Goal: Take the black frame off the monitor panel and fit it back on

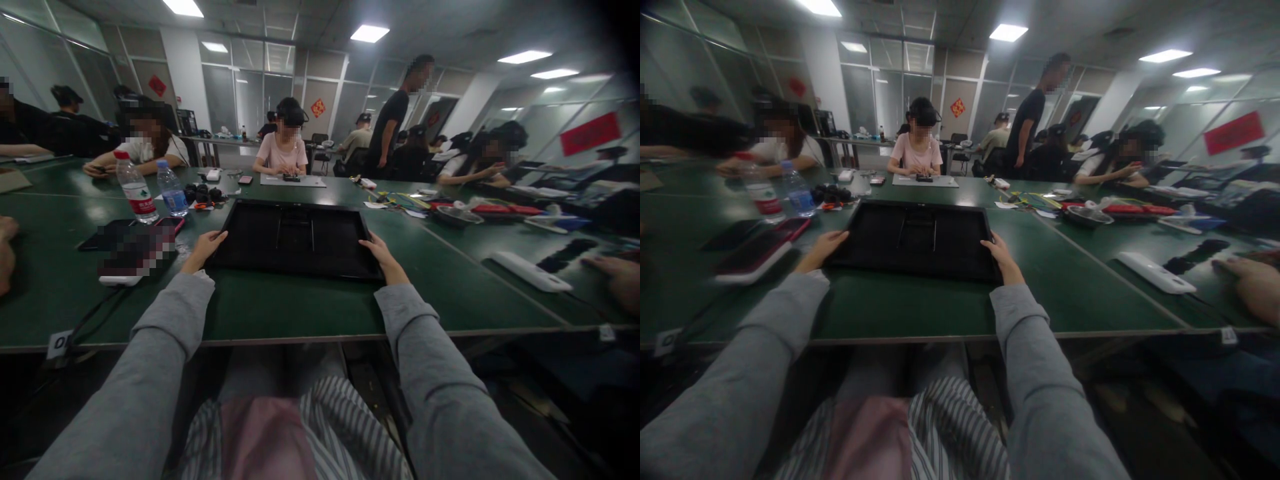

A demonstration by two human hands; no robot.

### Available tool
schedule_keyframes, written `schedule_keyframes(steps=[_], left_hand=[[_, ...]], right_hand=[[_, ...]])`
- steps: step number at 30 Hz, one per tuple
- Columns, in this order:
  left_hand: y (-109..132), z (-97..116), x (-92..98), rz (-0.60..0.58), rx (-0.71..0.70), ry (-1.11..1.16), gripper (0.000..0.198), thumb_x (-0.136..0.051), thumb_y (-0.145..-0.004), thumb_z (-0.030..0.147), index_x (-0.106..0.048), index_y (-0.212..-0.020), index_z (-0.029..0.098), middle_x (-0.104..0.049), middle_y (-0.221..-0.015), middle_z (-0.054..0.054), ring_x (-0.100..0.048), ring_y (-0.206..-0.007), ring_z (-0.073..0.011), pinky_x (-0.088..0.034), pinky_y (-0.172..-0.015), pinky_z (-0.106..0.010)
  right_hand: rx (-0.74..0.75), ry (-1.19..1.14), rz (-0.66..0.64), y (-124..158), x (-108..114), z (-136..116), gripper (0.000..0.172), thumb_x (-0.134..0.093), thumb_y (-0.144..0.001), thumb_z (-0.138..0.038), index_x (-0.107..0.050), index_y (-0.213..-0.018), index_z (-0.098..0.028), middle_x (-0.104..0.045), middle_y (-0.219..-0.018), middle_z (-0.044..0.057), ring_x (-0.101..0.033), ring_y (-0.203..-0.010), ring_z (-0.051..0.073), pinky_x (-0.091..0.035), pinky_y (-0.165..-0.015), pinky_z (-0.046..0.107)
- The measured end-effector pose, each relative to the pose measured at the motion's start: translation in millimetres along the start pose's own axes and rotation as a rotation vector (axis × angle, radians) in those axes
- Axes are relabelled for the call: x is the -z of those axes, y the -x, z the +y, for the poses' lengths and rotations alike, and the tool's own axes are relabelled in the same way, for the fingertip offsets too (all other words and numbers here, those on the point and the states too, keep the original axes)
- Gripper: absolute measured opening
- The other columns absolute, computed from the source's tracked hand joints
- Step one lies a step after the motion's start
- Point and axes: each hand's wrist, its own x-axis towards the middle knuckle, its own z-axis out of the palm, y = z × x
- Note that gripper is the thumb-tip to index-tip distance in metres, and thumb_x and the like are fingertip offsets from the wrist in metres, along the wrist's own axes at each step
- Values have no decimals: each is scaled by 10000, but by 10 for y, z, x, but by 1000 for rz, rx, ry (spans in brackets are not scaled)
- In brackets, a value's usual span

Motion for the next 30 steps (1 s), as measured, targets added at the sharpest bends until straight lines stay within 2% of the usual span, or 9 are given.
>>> schedule_keyframes(steps=[5,9,12,18,21,23,25,27,30], left_hand=[[-84,-58,-55,50,37,18,354,-629,-997,340,-766,-1218,99,-787,-1268,-169,-719,-1227,-294,-507,-1130,-400],[-158,-143,-82,56,77,100,464,-645,-968,320,-686,-1364,81,-791,-1200,-188,-759,-1118,-275,-552,-1073,-420],[-196,-198,-92,52,68,123,477,-610,-961,277,-658,-1398,92,-798,-1151,-164,-762,-1103,-259,-560,-1068,-436],[-207,-231,-101,65,86,139,472,-650,-946,266,-661,-1388,101,-794,-1140,-164,-771,-1067,-244,-564,-1055,-421],[-183,-214,-100,68,87,142,472,-654,-942,269,-662,-1386,109,-796,-1148,-166,-769,-1065,-249,-561,-1061,-432],[-164,-193,-95,66,91,129,474,-643,-944,266,-657,-1389,103,-797,-1163,-172,-769,-1052,-252,-558,-1067,-441],[-146,-170,-88,57,90,117,482,-622,-952,253,-645,-1404,86,-793,-1191,-183,-767,-1056,-249,-554,-1070,-435],[-131,-145,-81,46,92,112,493,-600,-962,236,-630,-1423,66,-784,-1226,-199,-763,-1074,-247,-553,-1066,-417],[-107,-105,-72,44,106,93,499,-601,-968,235,-625,-1434,58,-777,-1251,-210,-761,-1079,-253,-552,-1064,-414]], right_hand=[[56,-14,76,14,18,-38,655,-792,-668,-386,-738,-1303,-232,-794,-1164,77,-737,-1127,314,-569,-1097,571],[10,-10,249,17,37,-79,596,-722,-661,-260,-737,-1253,-191,-791,-1167,85,-733,-1151,307,-554,-1131,538],[-16,24,417,20,76,-101,648,-652,-682,-203,-694,-1326,-149,-763,-1277,121,-720,-1211,304,-542,-1152,515],[-117,157,769,59,266,-66,857,-568,-799,-203,-403,-1629,-72,-534,-1604,253,-523,-1524,331,-354,-1310,539],[-179,188,889,141,353,-86,885,-497,-899,-254,-192,-1721,-137,-392,-1692,299,-426,-1594,374,-250,-1333,636],[-224,183,962,240,398,-139,866,-427,-942,-257,-98,-1740,-183,-381,-1690,320,-434,-1585,398,-243,-1316,681],[-281,179,1045,373,443,-215,826,-370,-957,-241,-109,-1735,-155,-455,-1629,351,-487,-1547,409,-284,-1298,664],[-248,224,1011,515,489,-303,764,-384,-968,-270,-242,-1704,-121,-544,-1542,364,-564,-1481,417,-346,-1270,616],[53,378,681,671,528,-443,665,-545,-952,-374,-491,-1591,-201,-602,-1498,306,-657,-1370,407,-433,-1202,563]])
